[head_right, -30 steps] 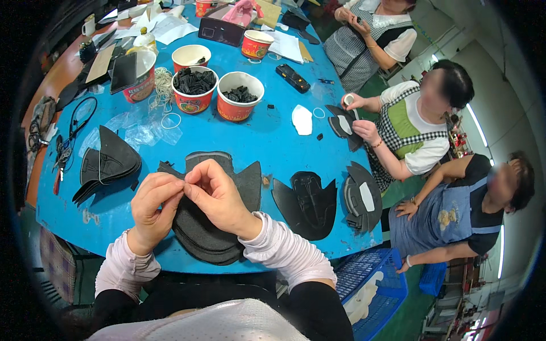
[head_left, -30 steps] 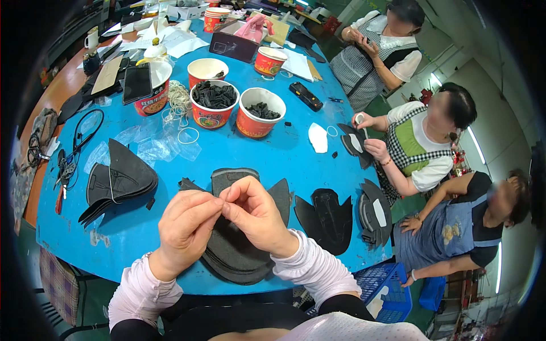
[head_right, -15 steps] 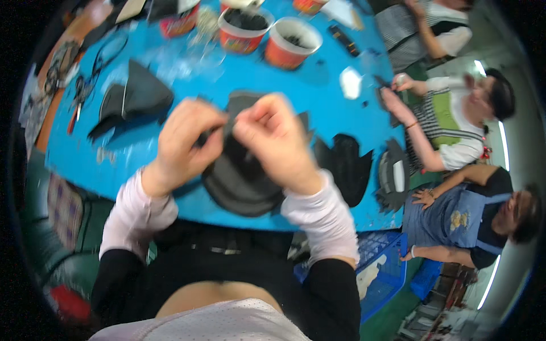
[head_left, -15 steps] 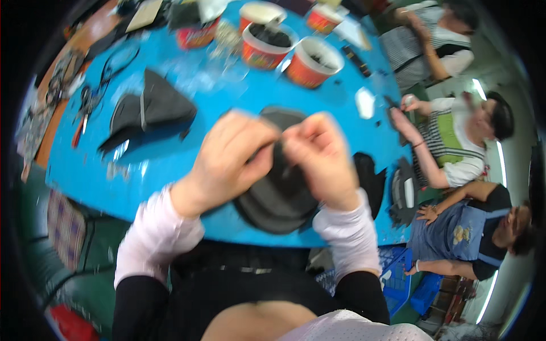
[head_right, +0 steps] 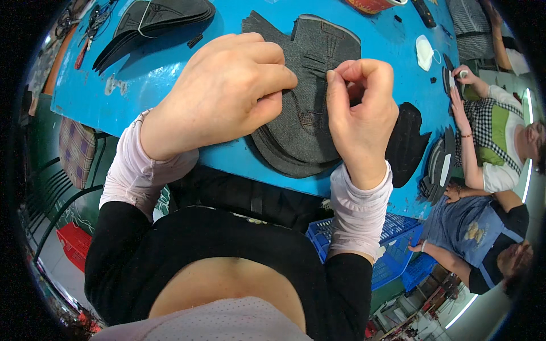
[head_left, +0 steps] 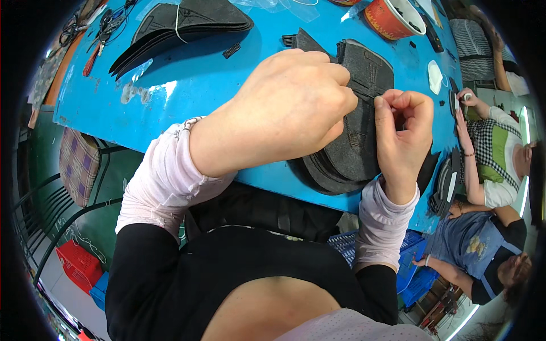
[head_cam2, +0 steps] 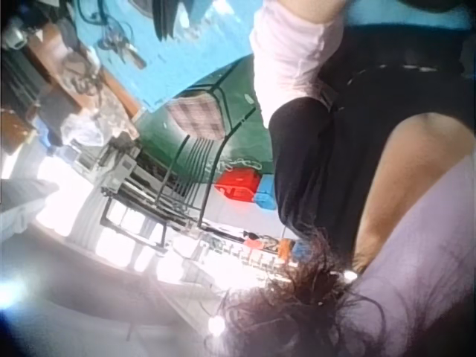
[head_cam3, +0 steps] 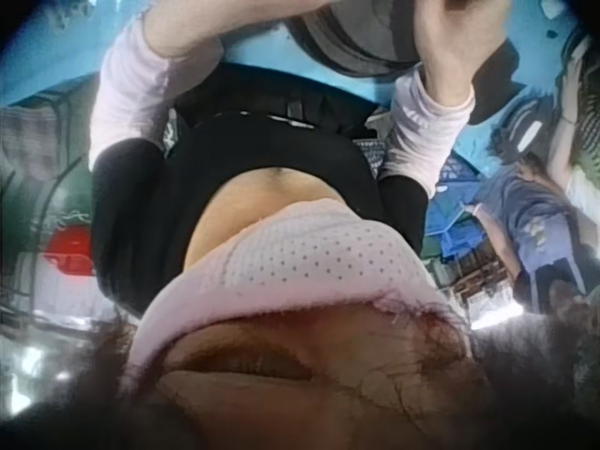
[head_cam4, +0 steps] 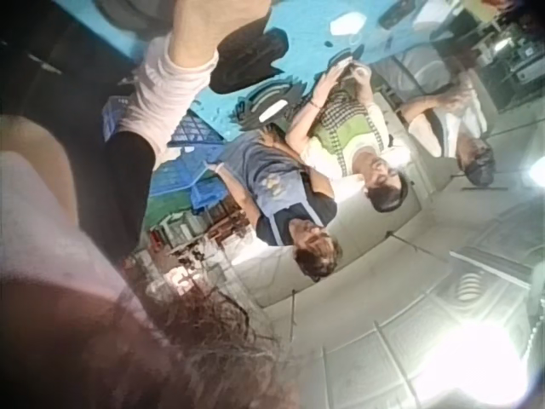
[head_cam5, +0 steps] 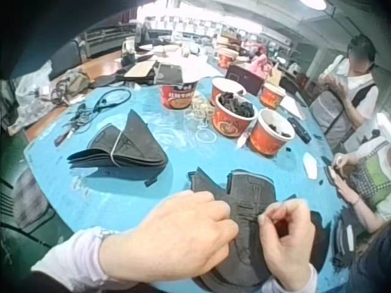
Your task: The person hand-stitches decorative or structural component pieces onto pre-cut black shoe uppers using a needle and thread.
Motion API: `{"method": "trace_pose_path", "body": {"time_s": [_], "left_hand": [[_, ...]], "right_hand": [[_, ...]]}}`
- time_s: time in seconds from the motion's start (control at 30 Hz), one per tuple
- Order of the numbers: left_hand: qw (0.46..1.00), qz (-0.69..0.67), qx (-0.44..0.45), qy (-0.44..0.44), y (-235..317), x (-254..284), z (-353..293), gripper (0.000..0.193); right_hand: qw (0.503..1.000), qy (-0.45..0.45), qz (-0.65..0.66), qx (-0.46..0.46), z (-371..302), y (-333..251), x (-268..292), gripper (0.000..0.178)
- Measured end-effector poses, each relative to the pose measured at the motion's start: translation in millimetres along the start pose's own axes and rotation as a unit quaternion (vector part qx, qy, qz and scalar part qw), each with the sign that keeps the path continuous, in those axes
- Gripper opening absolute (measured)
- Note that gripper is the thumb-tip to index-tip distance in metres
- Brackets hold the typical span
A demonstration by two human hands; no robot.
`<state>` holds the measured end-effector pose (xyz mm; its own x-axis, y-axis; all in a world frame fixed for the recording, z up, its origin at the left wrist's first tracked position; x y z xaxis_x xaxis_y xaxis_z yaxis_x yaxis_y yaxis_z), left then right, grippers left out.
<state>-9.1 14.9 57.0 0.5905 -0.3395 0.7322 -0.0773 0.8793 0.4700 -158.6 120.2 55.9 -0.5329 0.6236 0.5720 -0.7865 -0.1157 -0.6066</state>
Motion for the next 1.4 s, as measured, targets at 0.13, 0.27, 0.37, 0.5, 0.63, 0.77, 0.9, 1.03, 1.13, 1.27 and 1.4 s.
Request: {"method": "trace_pose_path", "body": {"time_s": [0.13,0.27,0.37,0.5,0.63,0.77,0.9,1.03,1.13,1.27,1.4], "left_hand": [[1.0,0.003,0.003,-0.013,0.7,-2.4,0.8,0.014],[1.0,0.001,0.001,-0.009,0.1,-3.4,2.0,0.014],[1.0,0.002,0.004,-0.008,0.1,-5.4,4.2,0.013],[1.0,0.013,0.004,-0.009,4.4,-8.2,5.6,0.018],[0.998,0.067,-0.018,-0.004,11.3,-20.1,9.4,0.029],[0.996,0.087,-0.015,-0.02,13.3,-25.6,12.6,0.034],[0.996,0.09,-0.021,-0.007,14.4,-31.8,12.7,0.034],[0.995,0.097,-0.018,-0.014,13.0,-23.9,11.5,0.034],[0.995,0.102,-0.016,-0.018,12.7,-20.4,9.2,0.034],[0.997,0.069,-0.013,-0.019,9.4,-23.6,6.9,0.031],[0.998,0.054,-0.027,0.004,6.0,-25.2,7.0,0.03]], "right_hand": [[1.0,-0.021,0.0,-0.014,-2.1,2.6,3.0,0.024],[0.999,-0.039,-0.003,-0.017,-3.2,1.7,2.2,0.023],[0.999,-0.044,-0.029,-0.007,-3.4,1.7,1.3,0.022],[0.998,-0.042,-0.037,-0.01,-4.8,5.3,1.3,0.022],[0.999,-0.034,-0.031,0.0,-5.1,10.0,4.7,0.018],[0.999,0.018,-0.03,0.024,1.5,17.0,26.8,0.01],[0.98,-0.115,-0.123,0.107,-2.2,11.0,28.2,0.027],[0.948,-0.116,-0.223,0.194,-3.2,-2.5,15.8,0.026],[0.937,-0.122,-0.257,0.202,-2.7,-6.3,11.1,0.024],[0.974,-0.049,-0.166,0.148,-11.3,15.2,15.8,0.029],[0.986,0.16,-0.022,-0.042,-5.0,36.2,55.6,0.016]]}}
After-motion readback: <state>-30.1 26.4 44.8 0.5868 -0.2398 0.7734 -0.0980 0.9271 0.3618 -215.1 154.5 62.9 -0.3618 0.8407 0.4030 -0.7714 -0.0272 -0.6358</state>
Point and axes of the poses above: each hand's wrist, its own z-axis towards the middle knuckle, its own x-axis out of the back of the hand, y = z × x, the point moved 3 cm from there along z, towards the middle knuckle, and after that the axes turned 7 degrees about x, right-handed, at the moved point
